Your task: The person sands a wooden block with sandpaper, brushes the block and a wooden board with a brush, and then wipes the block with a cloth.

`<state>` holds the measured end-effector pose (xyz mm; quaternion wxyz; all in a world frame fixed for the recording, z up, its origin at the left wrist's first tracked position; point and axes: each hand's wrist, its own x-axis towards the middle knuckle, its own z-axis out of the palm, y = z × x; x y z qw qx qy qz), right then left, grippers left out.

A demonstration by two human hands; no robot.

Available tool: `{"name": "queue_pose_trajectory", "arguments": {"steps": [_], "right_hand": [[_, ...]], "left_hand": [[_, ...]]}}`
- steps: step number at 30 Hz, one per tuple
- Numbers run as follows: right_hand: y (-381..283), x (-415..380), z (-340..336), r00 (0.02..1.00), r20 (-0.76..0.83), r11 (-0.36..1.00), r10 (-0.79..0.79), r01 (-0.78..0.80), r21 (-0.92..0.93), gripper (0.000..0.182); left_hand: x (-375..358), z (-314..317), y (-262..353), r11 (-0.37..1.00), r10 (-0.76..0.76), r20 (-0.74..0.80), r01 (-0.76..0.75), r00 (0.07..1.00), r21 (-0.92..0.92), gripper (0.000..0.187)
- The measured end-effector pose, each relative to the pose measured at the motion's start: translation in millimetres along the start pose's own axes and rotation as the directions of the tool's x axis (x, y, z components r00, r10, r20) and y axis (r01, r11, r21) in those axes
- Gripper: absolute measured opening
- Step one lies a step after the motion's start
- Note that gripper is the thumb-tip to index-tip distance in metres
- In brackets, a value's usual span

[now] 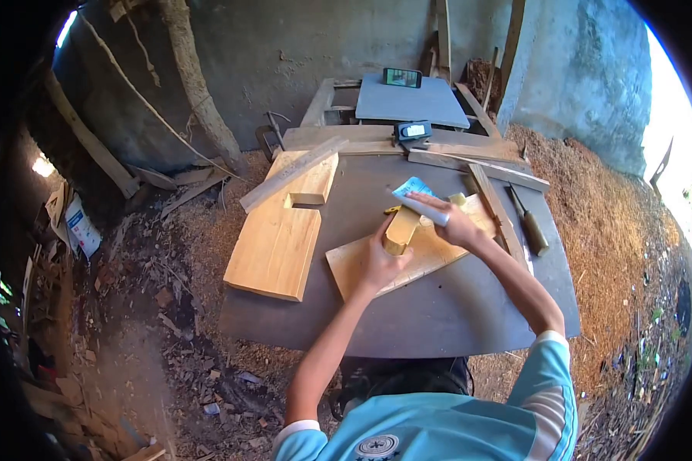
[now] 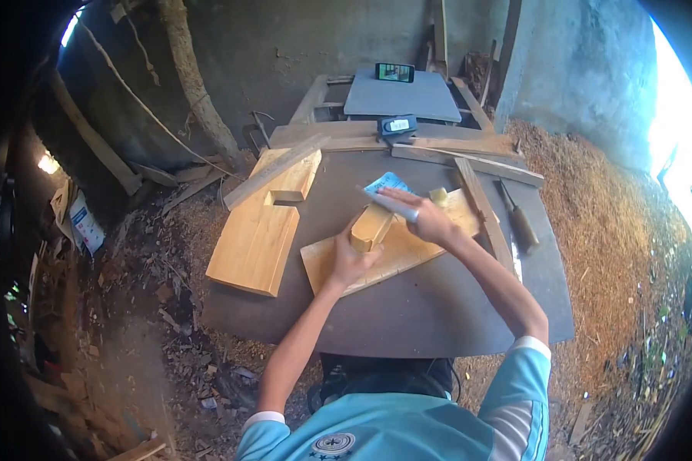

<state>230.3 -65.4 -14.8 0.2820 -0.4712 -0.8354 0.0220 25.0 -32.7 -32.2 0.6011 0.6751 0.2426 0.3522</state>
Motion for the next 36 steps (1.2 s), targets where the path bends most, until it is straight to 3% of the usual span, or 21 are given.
{"name": "queue_pose_trajectory", "arguments": {"steps": [1, 2, 4, 5, 7, 10, 13, 15, 17, 18, 19, 21, 22, 25, 28, 29, 31, 32, 33, 35, 36], "right_hand": [[-9, 1, 2, 1.000, -0.020, 0.998, 0.015, -0.017, -0.068, 0.050], [-17, 7, -3, 0.994, -0.005, 0.992, -0.108, 0.108, -0.070, 0.052], [-37, 4, -8, 0.945, 0.041, 0.944, -0.326, 0.327, -0.043, 0.055], [-25, 2, -10, 0.990, -0.003, 0.989, -0.143, 0.143, -0.045, 0.056], [-44, -14, -2, 0.994, 0.019, 0.991, -0.104, 0.105, -0.077, 0.060], [-64, -3, -2, 0.975, 0.031, 0.972, -0.220, 0.221, -0.081, 0.074], [-24, 5, -12, 0.995, -0.056, 0.992, 0.081, -0.086, -0.090, 0.070], [-33, 2, -4, 0.999, -0.016, 0.981, -0.039, 0.035, -0.190, 0.058], [-75, 10, -21, 0.963, 0.207, 0.978, -0.175, 0.195, -0.081, 0.070], [-52, 12, -16, 0.969, 0.083, 0.970, -0.234, 0.238, -0.046, 0.057], [-37, 10, -11, 0.999, -0.010, 0.999, -0.039, 0.038, -0.027, 0.053], [-54, -1, -1, 0.997, 0.022, 0.997, -0.078, 0.077, 0.017, 0.056], [-59, 4, -2, 0.992, 0.029, 0.992, -0.123, 0.123, 0.021, 0.058], [-63, 13, -17, 0.989, 0.084, 0.992, -0.121, 0.123, -0.021, 0.067], [-38, 13, -15, 0.996, -0.029, 0.987, 0.080, -0.083, -0.134, 0.069], [-51, 9, -12, 1.000, -0.013, 0.988, -0.027, 0.025, -0.152, 0.068], [-81, 13, -23, 0.991, 0.065, 0.993, -0.119, 0.117, 0.032, 0.062], [-61, 11, -16, 0.998, 0.019, 0.997, -0.067, 0.068, -0.040, 0.061], [-32, 6, -11, 0.999, -0.030, 0.995, -0.009, 0.006, -0.104, 0.061], [-33, 9, -17, 0.992, -0.078, 0.978, 0.101, -0.113, -0.174, 0.064], [-48, 5, -16, 0.999, -0.019, 0.989, 0.051, -0.053, -0.140, 0.065]], "left_hand": [[1, -2, -1, 1.000, -0.005, 0.019, 0.005, 1.000, 0.003, 0.052], [2, 3, -18, 0.942, 0.269, -0.062, -0.250, 0.961, 0.222, 0.047], [10, 0, -42, 0.787, 0.479, -0.002, -0.428, 0.878, 0.444, 0.056], [8, 3, -32, 0.983, 0.180, -0.027, -0.179, 0.983, 0.051, 0.059], [3, 5, -6, 0.995, 0.074, -0.050, -0.077, 0.996, -0.066, 0.056], [2, 5, -8, 0.851, 0.357, -0.013, -0.319, 0.934, 0.416, 0.051], [2, 6, 0, 0.983, 0.156, -0.042, -0.151, 0.987, 0.101, 0.050], [3, 7, -10, 0.968, 0.244, -0.064, -0.240, 0.968, 0.072, 0.045], [3, 9, -18, 0.806, 0.441, -0.032, -0.380, 0.897, 0.454, 0.046], [9, 2, -31, 0.460, 0.639, 0.134, -0.516, 0.757, 0.723, 0.045], [5, 1, -19, 0.992, 0.104, 0.019, -0.105, 0.994, 0.068, 0.050], [3, 0, -4, 1.000, -0.020, 0.053, 0.021, 0.998, -0.016, 0.053], [3, 3, -15, 0.938, 0.263, -0.008, -0.254, 0.965, 0.235, 0.049], [2, 7, -10, 0.816, 0.450, -0.003, -0.411, 0.893, 0.406, 0.050], [3, 3, -5, 0.990, 0.117, 0.008, -0.117, 0.993, 0.073, 0.053], [3, 4, -18, 0.984, 0.178, 0.022, -0.178, 0.984, 0.029, 0.055], [1, 5, -19, 0.680, 0.478, 0.139, -0.466, 0.867, 0.566, 0.059], [3, 4, -16, 0.717, 0.443, 0.101, -0.420, 0.891, 0.557, 0.065], [4, 5, -12, 0.967, 0.234, 0.075, -0.241, 0.969, 0.088, 0.066], [5, 4, -9, 0.949, 0.250, 0.064, -0.257, 0.966, 0.182, 0.066], [5, 3, -3, 0.959, 0.213, 0.096, -0.227, 0.972, 0.169, 0.067]]}}
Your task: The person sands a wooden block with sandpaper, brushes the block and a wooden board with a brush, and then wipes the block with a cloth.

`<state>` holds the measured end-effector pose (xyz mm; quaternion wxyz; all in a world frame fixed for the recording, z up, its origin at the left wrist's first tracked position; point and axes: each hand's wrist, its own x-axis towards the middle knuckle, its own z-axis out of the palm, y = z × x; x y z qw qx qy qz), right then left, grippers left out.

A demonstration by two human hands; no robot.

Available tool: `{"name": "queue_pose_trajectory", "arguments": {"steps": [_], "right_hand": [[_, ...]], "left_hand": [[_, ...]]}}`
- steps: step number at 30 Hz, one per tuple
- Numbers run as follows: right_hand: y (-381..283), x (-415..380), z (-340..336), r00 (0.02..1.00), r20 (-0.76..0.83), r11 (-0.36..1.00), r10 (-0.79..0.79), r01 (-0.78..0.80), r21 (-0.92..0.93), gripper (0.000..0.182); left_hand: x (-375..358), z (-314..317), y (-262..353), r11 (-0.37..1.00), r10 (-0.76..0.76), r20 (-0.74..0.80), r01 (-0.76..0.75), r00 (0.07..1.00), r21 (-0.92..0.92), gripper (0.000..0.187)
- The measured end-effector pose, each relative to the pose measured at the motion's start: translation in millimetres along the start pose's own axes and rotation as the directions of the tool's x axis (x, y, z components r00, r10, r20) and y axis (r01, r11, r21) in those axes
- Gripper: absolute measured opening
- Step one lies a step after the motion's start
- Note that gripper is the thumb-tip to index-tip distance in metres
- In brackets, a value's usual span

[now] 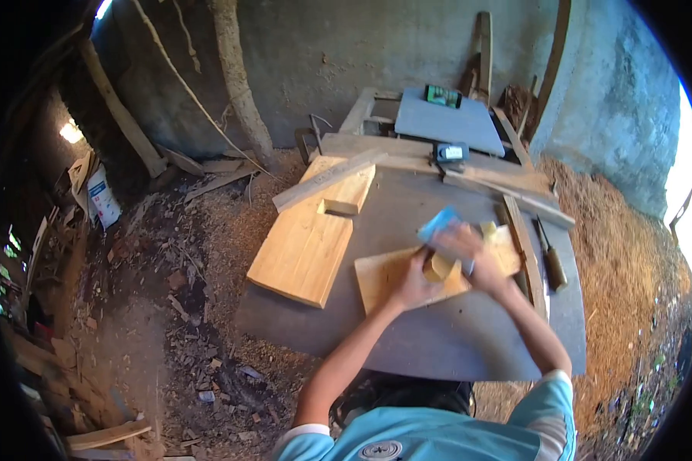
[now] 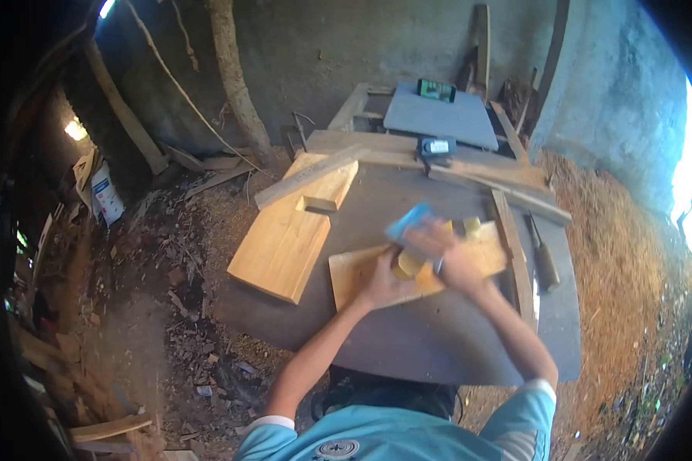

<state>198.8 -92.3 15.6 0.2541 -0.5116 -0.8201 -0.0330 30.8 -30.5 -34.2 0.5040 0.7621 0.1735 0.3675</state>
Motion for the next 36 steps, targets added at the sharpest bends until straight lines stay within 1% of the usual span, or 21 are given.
{"name": "queue_pose_trajectory", "arguments": {"steps": [1, 2, 3, 5, 6, 7, 9, 10, 11, 13, 15, 17, 18, 19, 21, 24, 27, 30, 33, 36], "right_hand": [[-26, 2, -9, 0.997, 0.055, 0.998, -0.059, 0.057, 0.039, 0.067], [-40, 5, -18, 0.991, 0.126, 0.987, -0.054, 0.033, 0.158, 0.067], [-24, 6, -12, 0.998, 0.066, 0.995, -0.013, 0.006, 0.098, 0.067], [22, -1, 3, 0.996, -0.051, 0.997, 0.072, -0.073, -0.008, 0.066], [25, 0, 1, 0.986, -0.032, 0.986, 0.166, -0.165, 0.039, 0.068], [26, 1, 0, 0.983, -0.038, 0.983, 0.181, -0.179, 0.045, 0.069], [22, -2, 6, 0.981, -0.035, 0.979, 0.193, -0.190, 0.071, 0.071], [22, -1, 5, 0.984, -0.014, 0.982, 0.180, -0.178, 0.064, 0.076], [19, 1, 4, 0.984, -0.005, 0.982, 0.177, -0.176, 0.067, 0.077], [24, 2, 11, 0.988, -0.016, 0.987, 0.155, -0.154, 0.049, 0.081], [18, 7, 10, 0.992, -0.029, 0.991, 0.125, -0.123, 0.060, 0.073], [21, 10, 18, 0.994, -0.058, 0.996, 0.088, -0.087, 0.020, 0.061], [26, 11, 20, 0.996, -0.048, 0.997, 0.079, -0.079, -0.002, 0.057], [30, 11, 23, 0.996, -0.040, 0.996, 0.081, -0.082, -0.031, 0.053], [34, 10, 29, 0.997, -0.063, 0.999, 0.037, -0.037, -0.005, 0.053], [39, 9, 36, 0.993, -0.120, 1.000, 0.017, -0.018, -0.010, 0.055], [37, 4, 35, 0.990, -0.138, 0.999, 0.037, -0.041, -0.023, 0.056], [31, 2, 31, 0.988, -0.137, 0.997, 0.066, -0.072, -0.039, 0.056], [25, 5, 29, 0.987, -0.135, 0.995, 0.085, -0.091, -0.042, 0.056], [27, 2, 28, 0.986, -0.136, 0.994, 0.099, -0.105, -0.039, 0.057]], "left_hand": [[-2, 0, 7, 0.999, -0.032, 0.037, 0.033, 0.999, -0.018, 0.067], [-1, 3, -2, 0.913, 0.198, 0.023, -0.193, 0.980, 0.360, 0.070], [-1, 6, -11, 0.958, 0.148, -0.007, -0.141, 0.989, 0.248, 0.071], [-2, 4, 1, 1.000, 0.022, -0.044, -0.022, 0.999, 0.006, 0.073], [-1, 0, 9, 0.996, 0.010, -0.014, -0.009, 1.000, 0.083, 0.076], [0, 0, 7, 0.997, 0.021, -0.019, -0.020, 1.000, 0.070, 0.077], [-2, 4, -3, 0.998, 0.031, -0.052, -0.028, 0.998, 0.048, 0.078], [-3, 0, 9, 0.998, -0.004, -0.043, 0.007, 0.999, 0.066, 0.079], [-3, 2, 5, 1.000, 0.001, -0.048, 0.000, 0.999, 0.028, 0.079], [-3, 3, 5, 0.999, -0.020, -0.064, 0.022, 0.998, 0.037, 0.078], [0, 9, -12, 0.993, 0.089, -0.134, -0.098, 0.987, -0.060, 0.076], [7, 22, -37, 0.973, 0.169, -0.207, -0.197, 0.964, -0.124, 0.076], [7, 24, -41, 0.983, 0.152, -0.207, -0.169, 0.966, -0.067, 0.077], [7, 21, -36, 0.990, 0.132, -0.199, -0.139, 0.971, -0.020, 0.078], [3, 3, -6, 0.997, -0.045, -0.074, 0.049, 0.996, 0.052, 0.079], [6, 8, -17, 0.993, 0.037, -0.124, -0.050, 0.992, -0.105, 0.081], [3, 4, -6, 0.995, -0.003, -0.106, -0.007, 0.994, -0.096, 0.088], [5, 3, -15, 0.998, 0.058, -0.084, -0.055, 0.995, 0.037, 0.096], [2, -11, -3, 0.998, -0.024, 0.071, 0.020, 0.997, 0.062, 0.101], [3, -10, -5, 0.999, 0.005, 0.089, -0.002, 0.996, -0.035, 0.103]]}}
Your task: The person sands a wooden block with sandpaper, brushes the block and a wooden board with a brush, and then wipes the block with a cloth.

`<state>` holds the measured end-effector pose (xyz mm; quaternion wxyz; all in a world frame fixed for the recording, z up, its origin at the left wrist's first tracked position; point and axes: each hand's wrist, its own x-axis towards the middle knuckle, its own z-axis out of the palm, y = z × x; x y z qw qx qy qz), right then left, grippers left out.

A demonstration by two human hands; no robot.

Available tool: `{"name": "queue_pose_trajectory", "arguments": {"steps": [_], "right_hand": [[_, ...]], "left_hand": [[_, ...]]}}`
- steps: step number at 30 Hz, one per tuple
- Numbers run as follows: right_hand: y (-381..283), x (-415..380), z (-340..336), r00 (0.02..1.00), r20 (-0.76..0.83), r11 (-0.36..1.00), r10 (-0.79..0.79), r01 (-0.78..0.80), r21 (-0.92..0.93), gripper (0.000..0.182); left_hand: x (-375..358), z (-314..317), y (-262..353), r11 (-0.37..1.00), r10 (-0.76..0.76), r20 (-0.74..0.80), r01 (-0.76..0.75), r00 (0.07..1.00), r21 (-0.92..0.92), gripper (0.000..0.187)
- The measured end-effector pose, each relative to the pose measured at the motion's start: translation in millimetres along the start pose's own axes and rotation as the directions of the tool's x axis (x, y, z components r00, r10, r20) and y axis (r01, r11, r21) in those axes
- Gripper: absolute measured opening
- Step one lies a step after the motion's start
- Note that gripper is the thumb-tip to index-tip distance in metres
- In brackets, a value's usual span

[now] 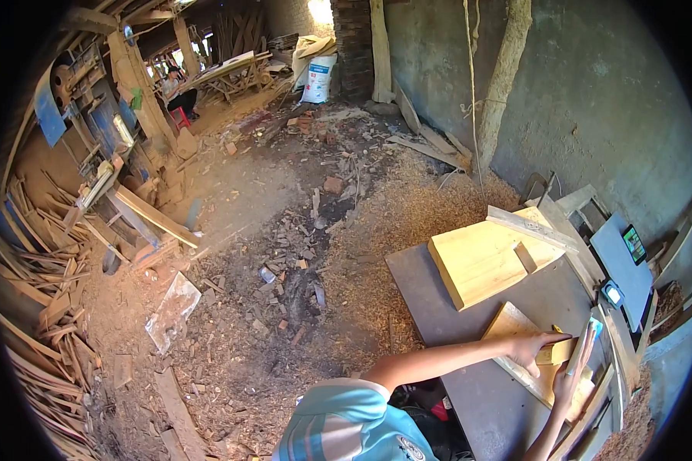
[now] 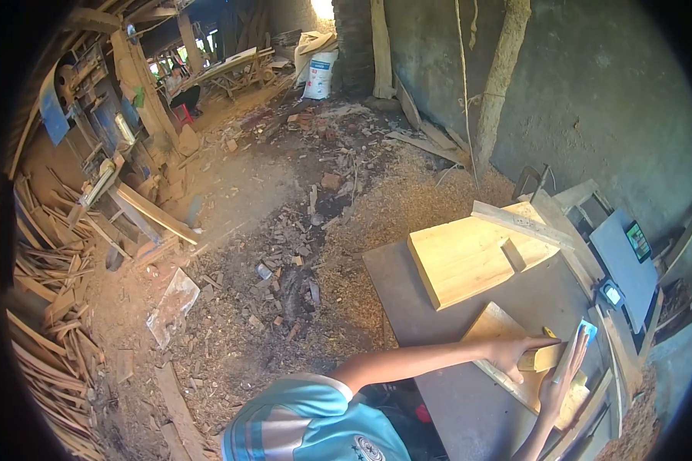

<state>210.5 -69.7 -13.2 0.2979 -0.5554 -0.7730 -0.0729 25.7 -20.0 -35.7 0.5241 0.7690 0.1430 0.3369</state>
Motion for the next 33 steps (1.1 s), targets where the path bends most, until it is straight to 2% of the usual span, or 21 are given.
{"name": "queue_pose_trajectory", "arguments": {"steps": [3, 6, 9, 18, 30, 33], "right_hand": [[1, -2, 0, 1.000, 0.004, 1.000, 0.008, -0.008, -0.003, 0.057], [0, -3, -1, 1.000, 0.011, 1.000, 0.010, -0.010, -0.004, 0.057], [0, -3, -1, 1.000, 0.013, 1.000, 0.016, -0.016, -0.007, 0.058], [-2, -3, -1, 1.000, 0.017, 1.000, 0.018, -0.018, -0.008, 0.059], [-4, -4, -2, 0.999, 0.024, 0.999, 0.033, -0.033, -0.016, 0.060], [-4, -4, -2, 0.999, 0.025, 0.999, 0.034, -0.034, -0.016, 0.060]], "left_hand": [[2, 5, -15, 0.998, 0.039, -0.045, -0.037, 0.998, 0.043, 0.102], [4, 2, -12, 0.997, 0.031, -0.012, -0.030, 0.999, 0.073, 0.102], [3, 1, -9, 1.000, -0.018, 0.014, 0.018, 1.000, -0.007, 0.101], [5, 6, -19, 0.997, 0.035, -0.009, -0.034, 0.999, 0.063, 0.098], [5, 5, -14, 0.999, 0.043, -0.024, -0.044, 0.999, -0.027, 0.097], [3, 3, -5, 0.999, -0.014, -0.014, 0.013, 1.000, -0.051, 0.097]]}}
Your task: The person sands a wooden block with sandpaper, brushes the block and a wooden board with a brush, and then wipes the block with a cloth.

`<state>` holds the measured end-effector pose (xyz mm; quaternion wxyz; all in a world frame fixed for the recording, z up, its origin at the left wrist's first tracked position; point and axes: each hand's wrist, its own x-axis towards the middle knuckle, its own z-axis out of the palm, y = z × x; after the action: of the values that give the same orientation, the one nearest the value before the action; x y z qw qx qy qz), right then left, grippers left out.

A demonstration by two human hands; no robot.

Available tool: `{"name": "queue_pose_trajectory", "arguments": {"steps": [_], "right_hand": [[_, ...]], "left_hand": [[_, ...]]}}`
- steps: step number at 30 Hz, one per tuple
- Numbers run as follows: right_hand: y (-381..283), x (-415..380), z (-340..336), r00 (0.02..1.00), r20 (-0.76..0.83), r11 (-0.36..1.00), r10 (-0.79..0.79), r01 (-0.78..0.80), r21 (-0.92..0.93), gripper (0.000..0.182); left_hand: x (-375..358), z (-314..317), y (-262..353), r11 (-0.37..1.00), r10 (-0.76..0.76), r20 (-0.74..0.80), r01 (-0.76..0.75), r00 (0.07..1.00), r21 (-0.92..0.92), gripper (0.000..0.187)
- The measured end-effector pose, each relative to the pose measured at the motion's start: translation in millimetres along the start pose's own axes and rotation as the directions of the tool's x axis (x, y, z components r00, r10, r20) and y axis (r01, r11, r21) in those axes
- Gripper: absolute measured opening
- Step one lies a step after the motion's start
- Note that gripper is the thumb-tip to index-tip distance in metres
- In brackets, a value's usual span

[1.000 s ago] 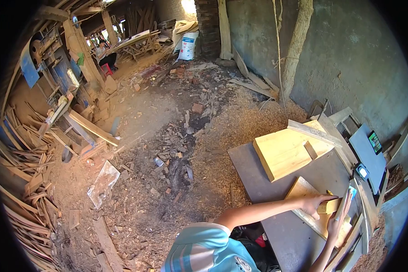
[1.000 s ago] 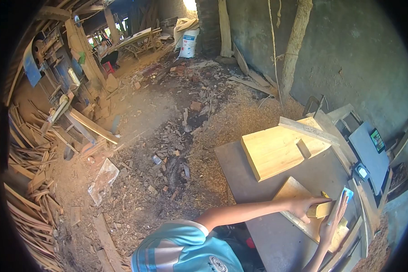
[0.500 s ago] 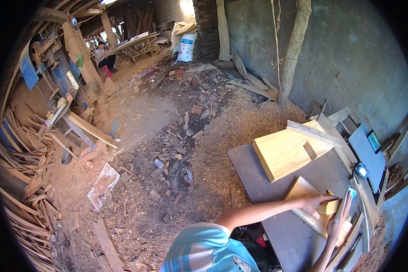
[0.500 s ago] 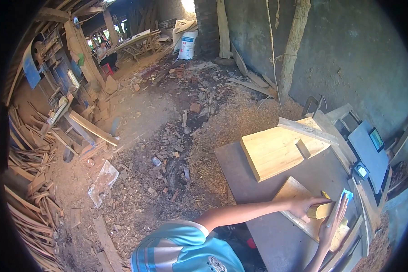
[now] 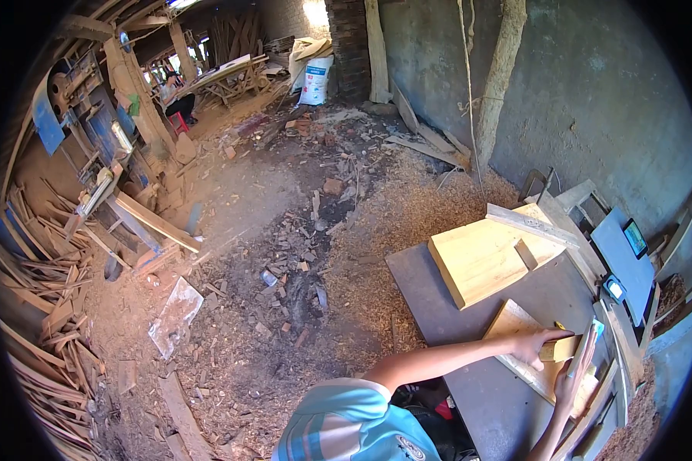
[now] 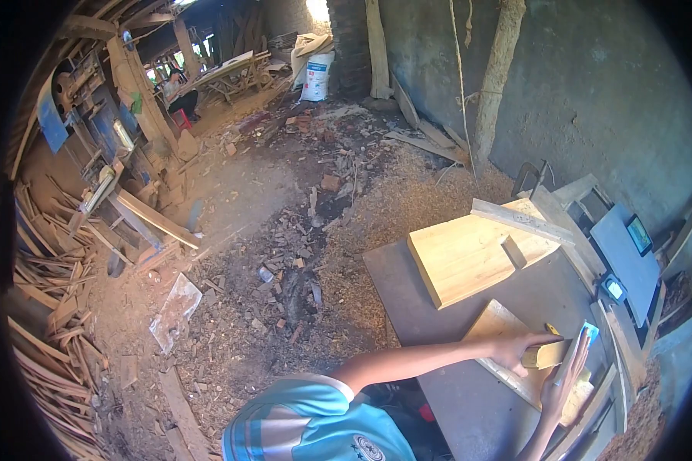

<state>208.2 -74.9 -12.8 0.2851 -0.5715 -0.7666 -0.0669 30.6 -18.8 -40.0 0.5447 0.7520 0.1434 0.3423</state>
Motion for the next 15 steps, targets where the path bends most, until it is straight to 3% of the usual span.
{"name": "queue_pose_trajectory", "arguments": {"steps": [15], "right_hand": [[-7.5, -1.5, 1.6, 1.000, 0.012, 1.000, -0.012, 0.012, 0.004, 0.062]], "left_hand": [[1.4, 0.3, -3.8, 0.998, 0.019, -0.014, -0.018, 1.000, 0.065, 0.098]]}}
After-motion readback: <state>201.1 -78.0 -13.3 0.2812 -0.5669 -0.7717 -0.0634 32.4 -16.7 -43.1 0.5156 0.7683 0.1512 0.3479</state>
